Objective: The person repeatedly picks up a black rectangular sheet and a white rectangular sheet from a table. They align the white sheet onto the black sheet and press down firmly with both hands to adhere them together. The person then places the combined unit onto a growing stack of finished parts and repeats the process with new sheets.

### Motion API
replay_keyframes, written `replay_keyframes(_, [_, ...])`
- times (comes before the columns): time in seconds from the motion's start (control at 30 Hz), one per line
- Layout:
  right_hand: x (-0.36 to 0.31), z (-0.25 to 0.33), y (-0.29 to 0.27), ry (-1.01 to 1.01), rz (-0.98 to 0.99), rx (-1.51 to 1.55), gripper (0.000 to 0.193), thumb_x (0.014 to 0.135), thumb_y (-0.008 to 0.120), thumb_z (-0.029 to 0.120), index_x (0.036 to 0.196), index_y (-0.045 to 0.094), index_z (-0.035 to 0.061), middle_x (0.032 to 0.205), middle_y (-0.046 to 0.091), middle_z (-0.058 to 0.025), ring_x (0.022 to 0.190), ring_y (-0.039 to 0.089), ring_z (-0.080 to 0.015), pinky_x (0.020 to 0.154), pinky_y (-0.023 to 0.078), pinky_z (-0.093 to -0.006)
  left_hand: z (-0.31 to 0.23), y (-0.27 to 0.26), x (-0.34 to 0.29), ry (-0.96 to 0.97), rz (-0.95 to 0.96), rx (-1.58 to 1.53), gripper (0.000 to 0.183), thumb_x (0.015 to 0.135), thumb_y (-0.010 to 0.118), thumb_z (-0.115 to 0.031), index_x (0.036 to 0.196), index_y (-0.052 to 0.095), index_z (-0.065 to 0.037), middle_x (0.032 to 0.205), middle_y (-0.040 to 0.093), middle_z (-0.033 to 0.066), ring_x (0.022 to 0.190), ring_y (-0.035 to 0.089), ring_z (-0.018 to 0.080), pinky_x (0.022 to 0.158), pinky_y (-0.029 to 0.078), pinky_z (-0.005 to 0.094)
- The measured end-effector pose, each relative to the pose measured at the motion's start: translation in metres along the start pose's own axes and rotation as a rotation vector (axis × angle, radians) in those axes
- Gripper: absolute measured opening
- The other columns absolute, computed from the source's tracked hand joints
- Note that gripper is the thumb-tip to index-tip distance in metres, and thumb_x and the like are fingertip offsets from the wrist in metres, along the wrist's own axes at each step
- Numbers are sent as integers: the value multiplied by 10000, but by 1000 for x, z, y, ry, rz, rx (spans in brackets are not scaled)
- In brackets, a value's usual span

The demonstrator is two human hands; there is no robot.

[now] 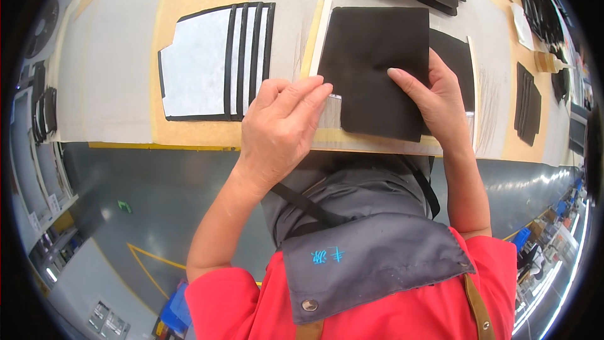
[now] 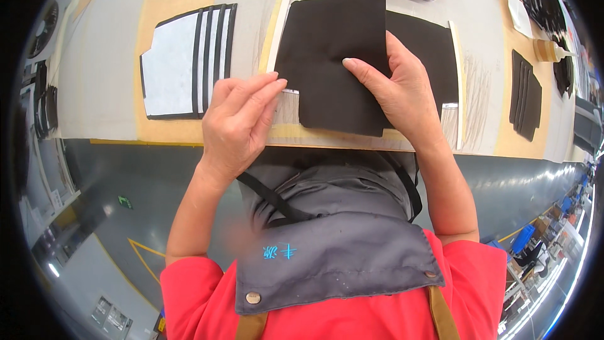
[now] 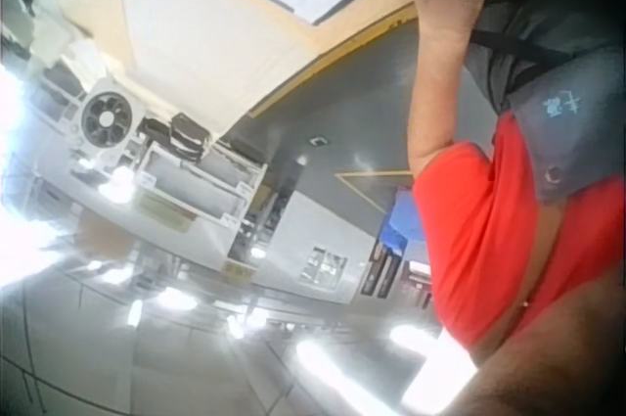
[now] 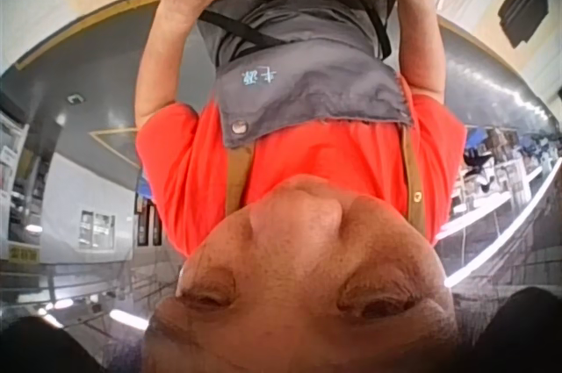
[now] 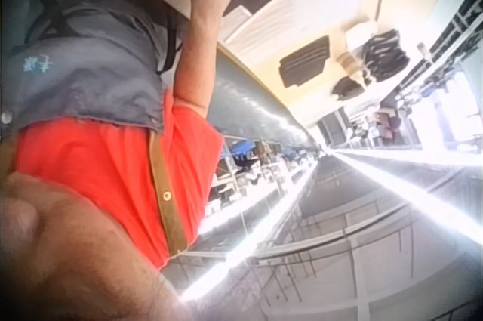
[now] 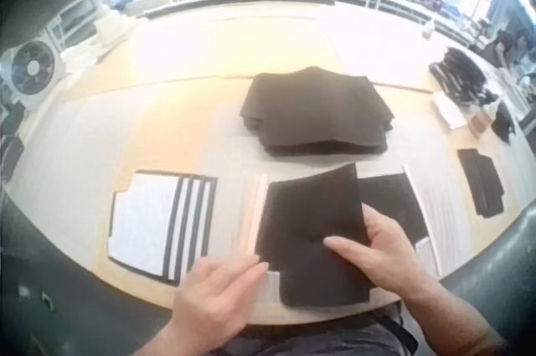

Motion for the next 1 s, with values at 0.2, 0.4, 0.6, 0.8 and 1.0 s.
replay_keyframes(0.2, [3, -2, 0, 2, 10, 19, 391, 987, 749, 107, 1338, 631, -19, 1125, 752, -62, 994, 677, -99, 897, 566, -267, -7, 6, -4, 46, 42, 74, 305, 850, 789, -22, 1153, 789, -57, 1195, 741, 18, 927, 618, 253, 817, 549, 348])
replay_keyframes(0.4, [7, -5, -1, -13, -1, -4, 438, 982, 753, 135, 1369, 609, -13, 1157, 746, -71, 1029, 672, -111, 919, 560, -283, -7, 6, -4, 52, 54, 88, 317, 851, 780, -13, 1166, 785, -57, 1196, 740, 16, 925, 612, 253, 816, 550, 350])
replay_keyframes(0.6, [8, -5, 0, -7, 20, -27, 468, 983, 747, 122, 1402, 592, -20, 1207, 729, -75, 1076, 664, -118, 951, 548, -284, 2, 4, -1, 11, 70, -33, 416, 863, 694, 85, 1244, 750, -72, 1130, 749, 46, 911, 607, 266, 807, 539, 360])
replay_keyframes(0.8, [8, -2, 0, -21, 23, -58, 474, 987, 741, 108, 1413, 583, -24, 1223, 719, -72, 1101, 658, -118, 967, 538, -275, 11, 1, 4, -39, 79, -146, 486, 859, 603, 147, 1268, 733, -80, 1014, 735, 81, 892, 594, 281, 806, 521, 364])
replay_keyframes(1.0, [9, -3, -1, -23, 18, -62, 469, 984, 751, 136, 1403, 596, -7, 1197, 736, -81, 1074, 681, -130, 945, 558, -287, 11, 0, 6, -39, 98, -134, 479, 872, 569, 148, 1262, 732, -75, 1037, 740, 74, 903, 596, 285, 824, 522, 367])
Point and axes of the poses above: each hand's wrist, its own x-axis towards the middle knuckle, its own y-axis out of the palm, z = x × y, the point moved 10 cm from there along x, towards the middle knuckle
